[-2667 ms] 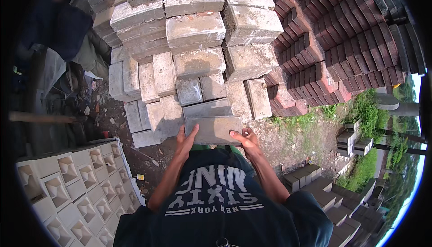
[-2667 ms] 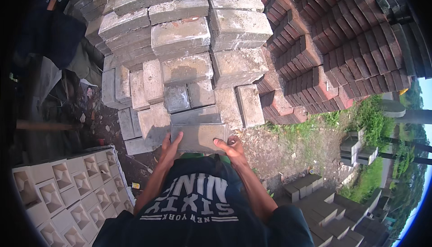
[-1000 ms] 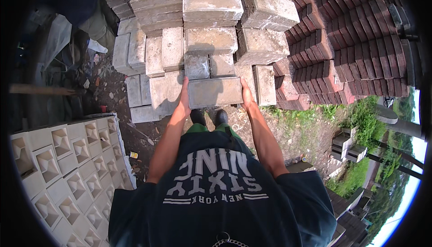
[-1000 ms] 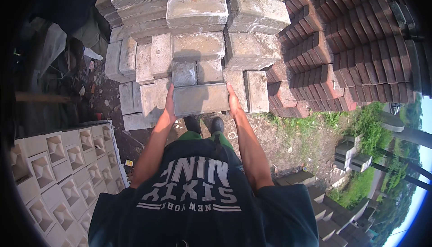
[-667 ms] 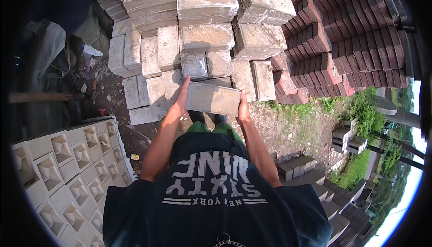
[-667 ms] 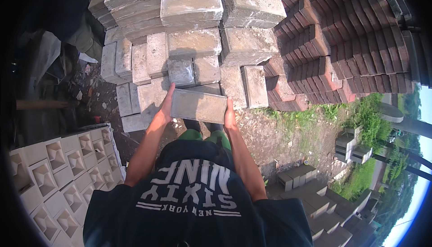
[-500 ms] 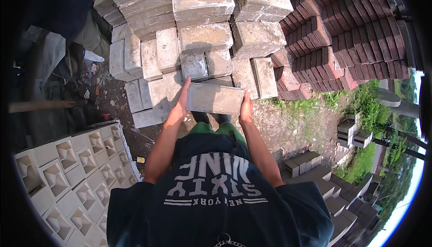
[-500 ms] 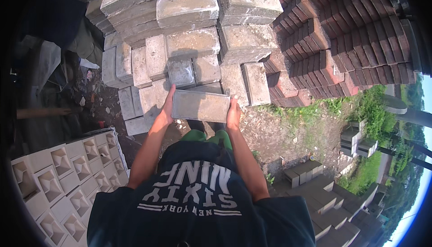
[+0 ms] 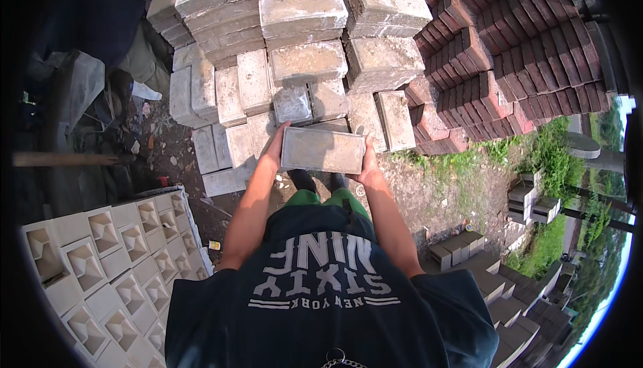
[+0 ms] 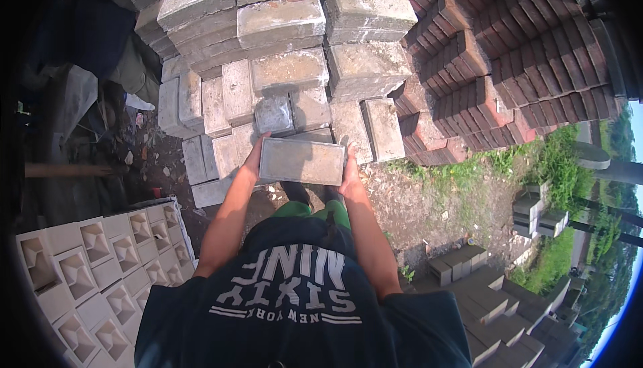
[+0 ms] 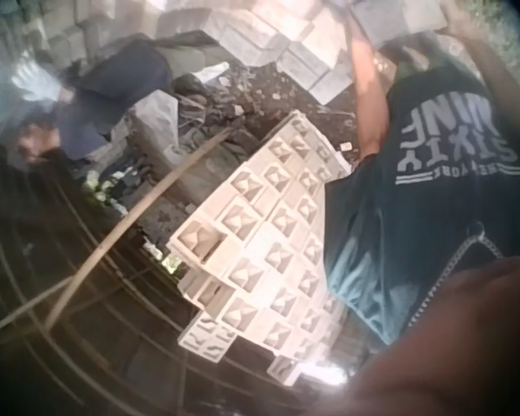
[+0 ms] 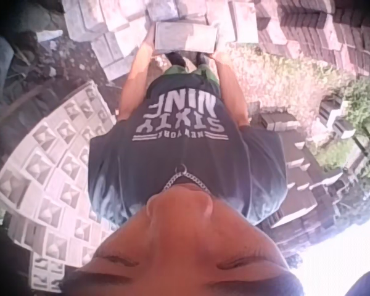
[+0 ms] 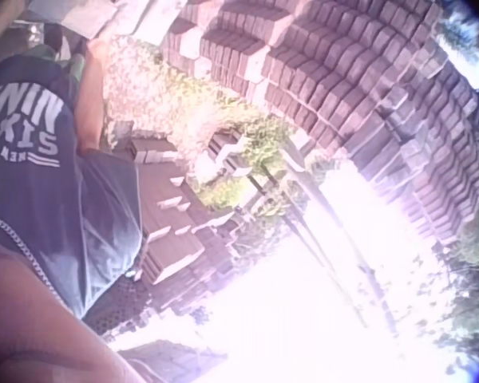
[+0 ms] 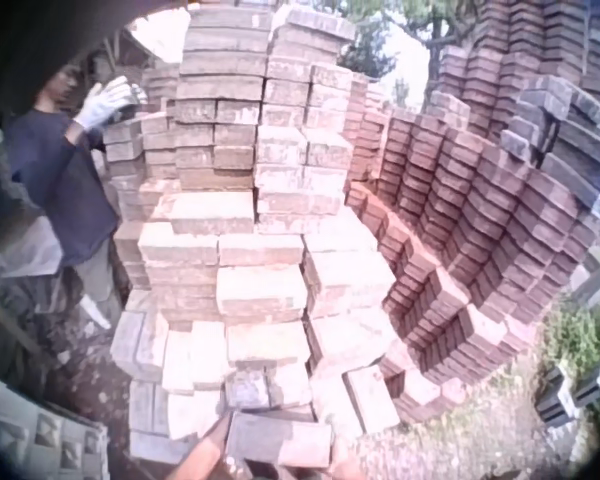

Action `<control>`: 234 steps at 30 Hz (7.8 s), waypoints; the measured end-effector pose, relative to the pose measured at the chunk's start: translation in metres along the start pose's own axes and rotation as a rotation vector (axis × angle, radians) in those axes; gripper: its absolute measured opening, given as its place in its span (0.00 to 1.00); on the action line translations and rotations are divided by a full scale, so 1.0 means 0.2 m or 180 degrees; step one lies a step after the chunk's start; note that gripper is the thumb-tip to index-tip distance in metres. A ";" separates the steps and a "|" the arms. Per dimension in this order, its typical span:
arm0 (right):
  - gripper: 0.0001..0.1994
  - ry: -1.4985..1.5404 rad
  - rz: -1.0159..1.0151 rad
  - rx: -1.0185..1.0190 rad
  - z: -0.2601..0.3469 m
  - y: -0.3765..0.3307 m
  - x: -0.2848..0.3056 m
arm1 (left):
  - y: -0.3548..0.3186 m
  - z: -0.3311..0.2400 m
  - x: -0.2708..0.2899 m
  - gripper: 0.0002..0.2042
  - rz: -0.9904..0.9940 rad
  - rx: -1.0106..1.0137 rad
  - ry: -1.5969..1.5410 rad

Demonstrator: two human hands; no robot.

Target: The person loads concrete paving blocks into a truck bed by picking up blocks from ground stacks by hand, carrying them across a wooden plank, and placing them onto the truck bed.

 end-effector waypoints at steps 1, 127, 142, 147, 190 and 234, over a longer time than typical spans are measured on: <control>0.42 0.0075 0.0305 0.0143 -0.01 0.04 -0.03 | -0.01 0.00 -0.01 0.32 0.0038 -0.0238 0.0024; 0.39 0.0979 -0.1312 0.2222 7.35 -4.22 7.62 | 6.24 4.63 -9.03 0.37 0.1167 0.1796 0.1604; 0.40 0.0483 -0.1084 0.1966 9.17 -4.62 7.90 | 7.04 4.39 -10.49 0.38 0.1021 0.1504 0.1166; 0.35 0.0540 -0.1223 0.1966 9.56 -4.62 7.93 | 7.32 4.34 -10.71 0.40 0.0843 0.1334 0.1047; 0.33 -0.0700 -0.0147 0.0711 14.74 -2.31 8.60 | 11.34 2.25 -12.76 0.37 0.0514 -0.0657 -0.0011; 0.35 -0.0340 0.0380 0.0388 18.63 0.88 7.45 | 14.81 -1.49 -13.40 0.28 0.0596 -0.0398 -0.0052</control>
Point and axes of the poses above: each hand's wrist, its own y-axis towards the middle knuckle, its own x-axis out of the back of the hand, z = x × y, the point moved 3 cm from there along y, towards the middle knuckle, and after that the axes turned 8 degrees about z, right-handed, at the moved point
